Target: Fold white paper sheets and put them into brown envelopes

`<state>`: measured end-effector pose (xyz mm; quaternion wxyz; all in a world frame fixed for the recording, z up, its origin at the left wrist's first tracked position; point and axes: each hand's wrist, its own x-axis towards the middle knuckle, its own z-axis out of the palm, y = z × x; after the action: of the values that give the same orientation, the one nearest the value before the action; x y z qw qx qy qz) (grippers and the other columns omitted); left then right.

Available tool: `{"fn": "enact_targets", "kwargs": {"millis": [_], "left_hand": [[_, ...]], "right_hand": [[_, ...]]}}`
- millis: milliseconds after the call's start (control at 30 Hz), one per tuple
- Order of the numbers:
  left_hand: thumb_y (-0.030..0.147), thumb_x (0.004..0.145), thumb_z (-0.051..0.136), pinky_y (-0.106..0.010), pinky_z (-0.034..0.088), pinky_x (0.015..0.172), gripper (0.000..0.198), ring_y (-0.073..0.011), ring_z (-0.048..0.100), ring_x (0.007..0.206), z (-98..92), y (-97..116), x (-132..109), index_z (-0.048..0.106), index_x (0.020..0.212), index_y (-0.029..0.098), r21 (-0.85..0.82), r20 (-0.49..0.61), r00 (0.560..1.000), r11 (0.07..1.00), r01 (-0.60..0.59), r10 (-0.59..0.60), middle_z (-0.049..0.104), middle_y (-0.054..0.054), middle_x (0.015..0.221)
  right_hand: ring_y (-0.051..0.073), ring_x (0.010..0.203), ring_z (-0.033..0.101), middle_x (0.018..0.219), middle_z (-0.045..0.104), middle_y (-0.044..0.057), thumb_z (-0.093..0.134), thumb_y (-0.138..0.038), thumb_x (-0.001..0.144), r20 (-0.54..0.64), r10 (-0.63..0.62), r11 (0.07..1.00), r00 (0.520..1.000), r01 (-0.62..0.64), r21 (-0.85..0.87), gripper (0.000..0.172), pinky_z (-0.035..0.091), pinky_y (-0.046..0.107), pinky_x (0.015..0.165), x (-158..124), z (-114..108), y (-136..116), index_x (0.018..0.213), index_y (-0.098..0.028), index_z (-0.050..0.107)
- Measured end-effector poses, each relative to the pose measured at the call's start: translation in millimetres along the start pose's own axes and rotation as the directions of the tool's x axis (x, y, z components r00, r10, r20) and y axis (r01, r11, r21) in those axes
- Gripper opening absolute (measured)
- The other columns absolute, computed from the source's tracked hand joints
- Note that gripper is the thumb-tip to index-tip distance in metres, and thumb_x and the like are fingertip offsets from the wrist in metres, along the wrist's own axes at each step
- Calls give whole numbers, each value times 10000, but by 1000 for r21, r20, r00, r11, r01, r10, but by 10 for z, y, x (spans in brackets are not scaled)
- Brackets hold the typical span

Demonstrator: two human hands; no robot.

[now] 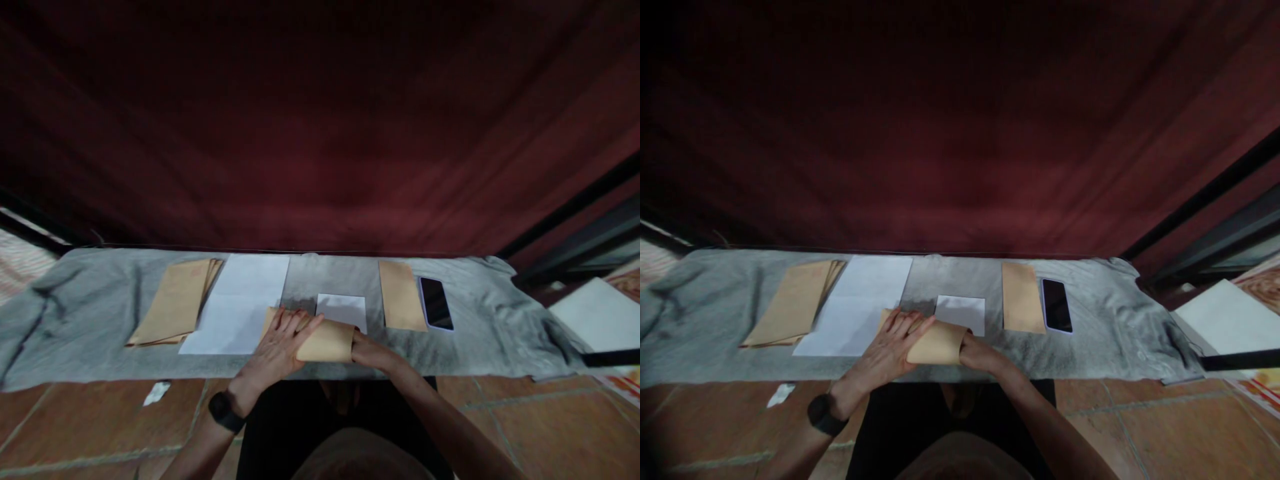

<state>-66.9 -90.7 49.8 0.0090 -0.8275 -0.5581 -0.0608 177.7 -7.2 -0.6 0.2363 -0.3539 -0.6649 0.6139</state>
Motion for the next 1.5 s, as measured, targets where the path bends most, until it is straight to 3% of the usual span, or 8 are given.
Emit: {"fn": "enact_targets", "kwargs": {"millis": [67, 267, 467, 833, 967, 1133, 1367, 1500], "left_hand": [[264, 754, 771, -540, 225, 1226, 1044, -314, 488, 1340, -6, -56, -51, 185, 1618, 280, 25, -40, 998, 998, 52, -51, 533, -128, 1406], [426, 786, 743, -512, 400, 1100, 1071, -356, 553, 1214, 100, -339, -310, 116, 1625, 198, 50, -197, 942, 957, 285, -270, 581, -148, 1274], [422, 827, 689, -529, 365, 1125, 981, -357, 548, 1243, 240, -384, -474, 147, 1618, 217, 76, -197, 933, 944, 321, -301, 577, -146, 1289], [331, 773, 726, -546, 309, 1160, 1054, -349, 511, 1313, 298, -362, -633, 109, 1622, 235, 55, -138, 897, 901, 430, -420, 527, -146, 1397], [338, 768, 723, -547, 310, 1158, 1061, -352, 507, 1323, 280, -337, -619, 100, 1621, 238, 42, -134, 890, 895, 445, -436, 526, -147, 1396], [353, 776, 729, -546, 305, 1167, 1075, -349, 495, 1335, 261, -329, -610, 81, 1624, 230, 17, -142, 884, 892, 451, -445, 511, -155, 1409], [351, 764, 761, -570, 272, 1173, 1078, -376, 449, 1371, 261, -283, -580, 120, 1620, 216, 46, -208, 904, 919, 391, -374, 488, -191, 1436], [376, 770, 759, -593, 234, 1183, 1084, -379, 437, 1378, 287, -277, -563, 111, 1623, 207, 52, -251, 867, 888, 456, -430, 485, -203, 1448]], "right_hand": [[236, 1028, 682, 1117, 745, 38, 644, -351, 891, -6, 3, 1000, 1000, -3, 21, 350, 549, 393, 953, -1, -72, 39, 1228, -273, 697], [265, 1052, 682, 1237, 688, 136, 573, -318, 889, -426, 5, 967, 905, -112, -227, 462, 518, 463, 993, 61, -322, 231, 1334, -196, 594], [412, 1246, 586, 1367, 560, 316, 712, -300, 842, -587, -44, 708, 809, -389, -589, 611, 488, 495, 997, 166, -127, 333, 1365, -62, 503], [314, 977, 664, 978, 690, 138, 614, -279, 821, -599, 2, 881, 801, -285, -378, 90, 514, 417, 860, 213, -220, 282, 888, -221, 623], [245, 816, 657, 849, 694, 67, 527, -399, 887, -571, -64, 955, 818, -116, -272, 196, 537, 351, 725, 143, -293, 181, 925, -222, 605], [231, 861, 658, 905, 717, 61, 572, -489, 881, -515, -124, 991, 848, 132, -21, 305, 540, 331, 752, 68, -303, -23, 1001, -212, 615], [195, 786, 633, 832, 697, 20, 562, -543, 908, -492, -172, 982, 853, 111, -150, 336, 506, 285, 723, 47, -230, -183, 915, -214, 634], [193, 738, 626, 772, 677, 11, 558, -536, 909, -455, -191, 971, 870, 100, -217, 329, 499, 283, 678, 87, -307, -157, 872, -217, 631]]}}
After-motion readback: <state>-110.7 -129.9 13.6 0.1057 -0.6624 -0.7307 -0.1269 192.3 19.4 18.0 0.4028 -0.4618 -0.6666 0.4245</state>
